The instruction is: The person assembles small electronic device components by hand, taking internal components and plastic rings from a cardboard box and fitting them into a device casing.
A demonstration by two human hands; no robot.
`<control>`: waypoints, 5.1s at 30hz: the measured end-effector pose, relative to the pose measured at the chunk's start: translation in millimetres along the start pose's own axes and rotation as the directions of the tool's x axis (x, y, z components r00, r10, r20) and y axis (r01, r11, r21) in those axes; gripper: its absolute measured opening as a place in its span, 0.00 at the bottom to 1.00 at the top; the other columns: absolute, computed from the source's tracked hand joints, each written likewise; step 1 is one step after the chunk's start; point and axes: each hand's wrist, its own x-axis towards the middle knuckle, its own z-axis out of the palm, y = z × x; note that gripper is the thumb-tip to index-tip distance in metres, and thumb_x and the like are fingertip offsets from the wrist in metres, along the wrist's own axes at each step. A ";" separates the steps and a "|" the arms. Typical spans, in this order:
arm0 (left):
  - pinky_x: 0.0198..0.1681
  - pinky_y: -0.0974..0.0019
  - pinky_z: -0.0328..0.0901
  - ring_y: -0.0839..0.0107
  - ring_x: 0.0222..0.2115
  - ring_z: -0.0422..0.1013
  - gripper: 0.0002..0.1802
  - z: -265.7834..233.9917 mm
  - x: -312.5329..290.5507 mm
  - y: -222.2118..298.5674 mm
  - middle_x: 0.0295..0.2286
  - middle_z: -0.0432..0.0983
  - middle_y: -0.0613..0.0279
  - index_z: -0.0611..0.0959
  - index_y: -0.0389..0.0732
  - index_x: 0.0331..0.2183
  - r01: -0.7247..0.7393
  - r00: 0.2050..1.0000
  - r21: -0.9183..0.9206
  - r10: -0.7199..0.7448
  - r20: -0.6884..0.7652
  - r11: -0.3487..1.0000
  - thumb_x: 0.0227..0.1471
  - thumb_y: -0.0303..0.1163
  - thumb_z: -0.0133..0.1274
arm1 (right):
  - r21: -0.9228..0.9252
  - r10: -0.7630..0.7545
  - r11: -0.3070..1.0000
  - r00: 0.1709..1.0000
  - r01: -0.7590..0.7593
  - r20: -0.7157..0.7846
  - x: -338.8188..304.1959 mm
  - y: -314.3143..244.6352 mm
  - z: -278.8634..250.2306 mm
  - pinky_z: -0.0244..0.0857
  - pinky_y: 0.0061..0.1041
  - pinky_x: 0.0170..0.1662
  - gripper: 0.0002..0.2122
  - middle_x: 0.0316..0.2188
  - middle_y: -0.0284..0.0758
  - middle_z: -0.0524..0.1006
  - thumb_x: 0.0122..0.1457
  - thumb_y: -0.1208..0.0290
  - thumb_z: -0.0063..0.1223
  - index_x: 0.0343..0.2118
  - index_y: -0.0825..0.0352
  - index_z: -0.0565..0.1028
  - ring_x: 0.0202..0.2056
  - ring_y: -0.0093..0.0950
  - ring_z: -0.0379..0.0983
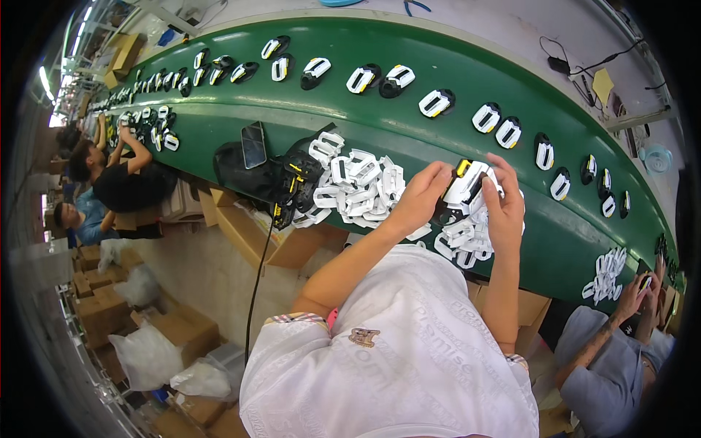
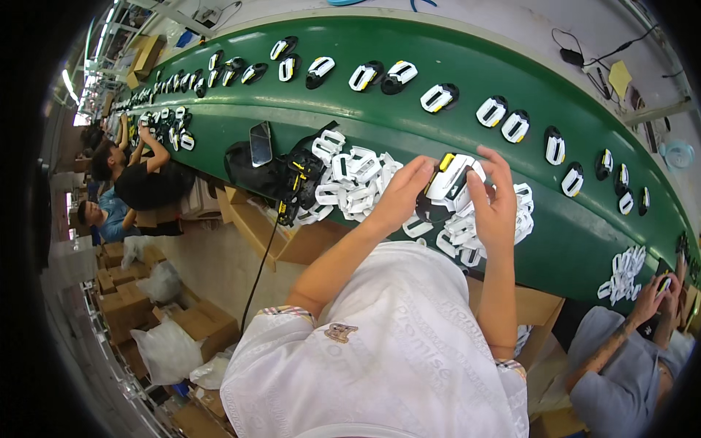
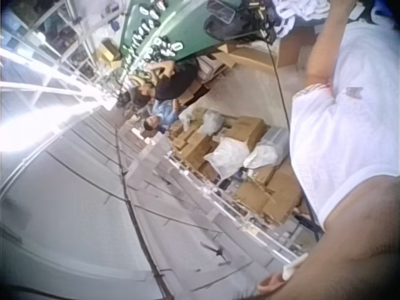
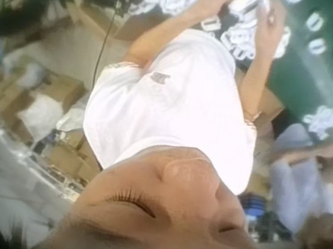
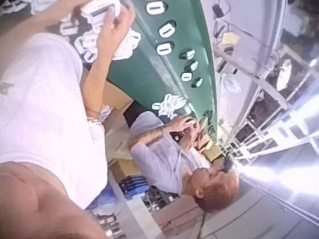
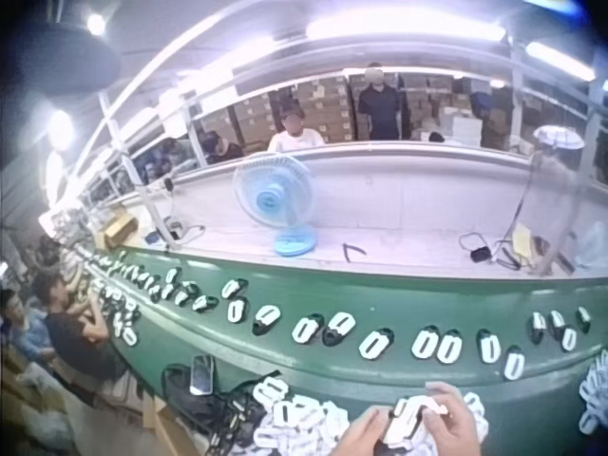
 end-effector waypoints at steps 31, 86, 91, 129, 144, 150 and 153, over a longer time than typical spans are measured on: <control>0.21 0.77 0.61 0.81 0.18 0.68 0.09 25.5 -11.9 9.7 0.17 0.74 0.62 0.73 0.33 0.28 -0.273 0.951 0.467 0.308 0.001 0.841 0.47 0.28 0.53 | 0.237 0.140 0.960 0.988 -0.152 0.067 -43.7 -7.4 -13.9 0.67 0.19 0.38 0.14 0.34 0.37 0.75 0.52 0.79 0.53 0.41 0.78 0.70 0.34 0.20 0.71; 0.22 0.77 0.61 0.82 0.23 0.65 0.14 16.2 -6.5 49.1 0.27 0.65 0.65 0.74 0.31 0.34 -0.130 0.988 0.119 0.139 -0.067 0.984 0.56 0.34 0.44 | 0.197 0.036 0.980 0.999 -0.034 -0.002 -29.6 -12.9 16.6 0.64 0.22 0.42 0.17 0.35 0.35 0.71 0.50 0.76 0.52 0.43 0.74 0.66 0.39 0.21 0.67; 0.22 0.79 0.61 0.81 0.26 0.65 0.15 18.4 -5.3 49.5 0.28 0.68 0.65 0.74 0.32 0.40 -0.133 0.989 0.027 0.134 -0.066 0.991 0.53 0.32 0.48 | 0.262 0.046 0.965 0.997 -0.029 -0.060 -23.0 -8.2 14.7 0.62 0.20 0.42 0.14 0.33 0.33 0.72 0.49 0.73 0.50 0.38 0.74 0.70 0.36 0.20 0.67; 0.32 0.78 0.62 0.83 0.29 0.66 0.13 17.1 -6.0 0.1 0.29 0.71 0.62 0.68 0.33 0.41 -0.297 0.935 -0.041 0.282 -0.214 0.954 0.53 0.26 0.45 | 0.308 0.217 0.930 0.976 -0.198 -0.028 -26.3 21.9 25.3 0.61 0.19 0.41 0.14 0.34 0.32 0.72 0.46 0.78 0.49 0.39 0.72 0.70 0.35 0.20 0.68; 0.39 0.70 0.62 0.73 0.34 0.67 0.13 -17.2 -5.1 -6.1 0.34 0.70 0.58 0.70 0.32 0.40 -0.238 0.890 0.318 0.337 -0.307 0.918 0.51 0.27 0.45 | -0.007 0.075 0.997 0.994 -0.076 -0.079 -10.1 66.3 46.9 0.57 0.19 0.24 0.09 0.18 0.29 0.67 0.45 0.74 0.53 0.27 0.71 0.68 0.22 0.16 0.61; 0.35 0.73 0.63 0.76 0.31 0.67 0.12 9.2 11.3 -10.0 0.32 0.70 0.60 0.70 0.34 0.38 -0.221 0.945 0.057 0.228 -0.235 0.974 0.52 0.30 0.43 | 0.115 0.038 0.993 0.966 -0.008 -0.256 -20.7 58.0 38.0 0.53 0.18 0.23 0.07 0.16 0.28 0.62 0.44 0.76 0.51 0.22 0.69 0.63 0.20 0.15 0.57; 0.34 0.73 0.64 0.76 0.30 0.67 0.12 6.6 12.5 -17.4 0.32 0.70 0.61 0.71 0.34 0.37 -0.163 0.955 0.005 0.159 -0.249 0.987 0.53 0.32 0.42 | 0.096 0.049 0.995 0.947 -0.019 -0.316 -26.1 55.0 38.1 0.53 0.19 0.23 0.08 0.16 0.29 0.62 0.43 0.75 0.50 0.21 0.69 0.62 0.20 0.17 0.57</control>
